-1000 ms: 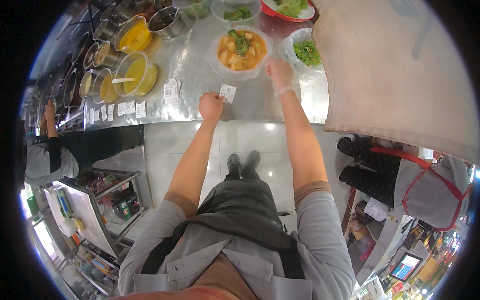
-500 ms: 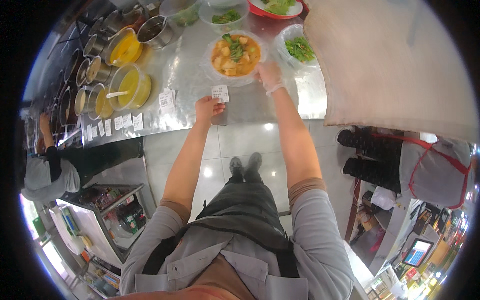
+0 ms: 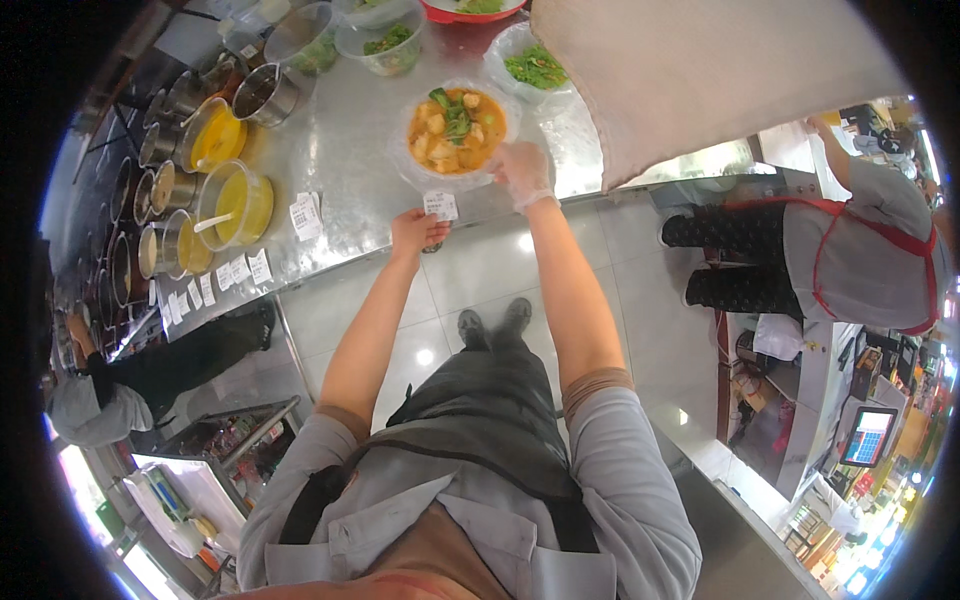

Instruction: The person assembles salads in a commercial kitchen by placing lettuce and chickpeas into clear plastic bowls and adding sauces with a ladle. They then place the finished bowls on a stainless steel counter.

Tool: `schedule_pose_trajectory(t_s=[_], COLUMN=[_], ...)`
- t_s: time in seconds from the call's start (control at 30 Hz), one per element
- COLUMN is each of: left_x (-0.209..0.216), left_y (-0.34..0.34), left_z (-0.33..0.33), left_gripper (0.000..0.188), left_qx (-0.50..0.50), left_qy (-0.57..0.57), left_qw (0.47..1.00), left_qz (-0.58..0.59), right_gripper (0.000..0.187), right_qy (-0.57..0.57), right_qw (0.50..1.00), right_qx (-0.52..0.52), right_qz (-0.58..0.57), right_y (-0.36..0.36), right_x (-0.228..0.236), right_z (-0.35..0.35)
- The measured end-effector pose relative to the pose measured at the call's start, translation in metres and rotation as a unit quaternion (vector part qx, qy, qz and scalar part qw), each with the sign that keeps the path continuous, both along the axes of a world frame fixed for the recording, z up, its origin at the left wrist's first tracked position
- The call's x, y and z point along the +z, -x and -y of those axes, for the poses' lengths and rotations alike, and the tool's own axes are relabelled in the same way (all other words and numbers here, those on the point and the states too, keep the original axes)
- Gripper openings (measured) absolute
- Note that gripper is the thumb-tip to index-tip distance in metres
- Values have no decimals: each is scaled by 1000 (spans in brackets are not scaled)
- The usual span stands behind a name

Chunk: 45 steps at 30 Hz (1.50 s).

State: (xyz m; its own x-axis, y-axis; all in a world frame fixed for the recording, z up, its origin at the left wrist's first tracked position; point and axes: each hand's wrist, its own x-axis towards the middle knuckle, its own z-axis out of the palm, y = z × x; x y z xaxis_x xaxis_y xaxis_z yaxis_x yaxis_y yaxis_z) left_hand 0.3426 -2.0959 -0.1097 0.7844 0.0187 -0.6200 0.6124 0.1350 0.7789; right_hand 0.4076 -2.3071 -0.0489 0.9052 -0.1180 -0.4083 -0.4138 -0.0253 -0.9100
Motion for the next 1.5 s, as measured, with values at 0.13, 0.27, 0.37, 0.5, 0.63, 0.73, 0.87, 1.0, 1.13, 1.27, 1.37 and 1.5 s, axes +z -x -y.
schedule_pose_trajectory(t_s=[0.13, 0.27, 0.37, 0.5, 0.63, 0.73, 0.87, 1.0, 1.13, 1.27, 1.37, 1.5], left_x=[3, 8, 8, 2, -1, 3, 7, 4, 0, -3, -4, -7], left_y=[9, 15, 20, 23, 31, 35, 33, 30, 24, 18, 17, 15], left_z=[20, 46, 68, 107, 151, 187, 229, 257, 272, 284, 288, 289], left_gripper=[13, 13, 14, 16, 18, 19, 18, 16, 15, 16, 17, 19], left_qx=[-35, -71, -91, -95, -92, -84, -49, -25, -31, -44, -45, -35], left_qy=[-12, -21, -22, -18, -20, 7, 23, 41, 49, 50, 50, 50], left_qw=[999, 997, 996, 995, 995, 996, 999, 999, 998, 998, 998, 998], left_qz=[1, 11, 14, 16, 9, 4, -6, -4, -6, -1, 3, 5], right_gripper=[18, 18, 17, 15, 20, 22, 17, 18, 17, 16, 16, 16], right_qy=[-9, 2, -5, -12, 12, -28, -9, -15, -18, -14, -12, -10], right_qw=[999, 998, 998, 997, 998, 997, 999, 1000, 999, 999, 999, 1000], right_qx=[-44, -57, -55, -65, -50, -68, -35, -16, -29, -40, -33, -23], right_qz=[-9, -28, -31, 28, 38, 1, -14, -5, -5, -3, -5, -1], right_y=[18, 23, 27, 36, 28, 21, 12, 7, 1, -3, -4, -4], right_x=[7, 5, -2, -9, -8, -5, 0, 0, -4, -6, -6, -8], right_z=[21, 51, 73, 112, 155, 184, 213, 228, 233, 234, 236, 239])
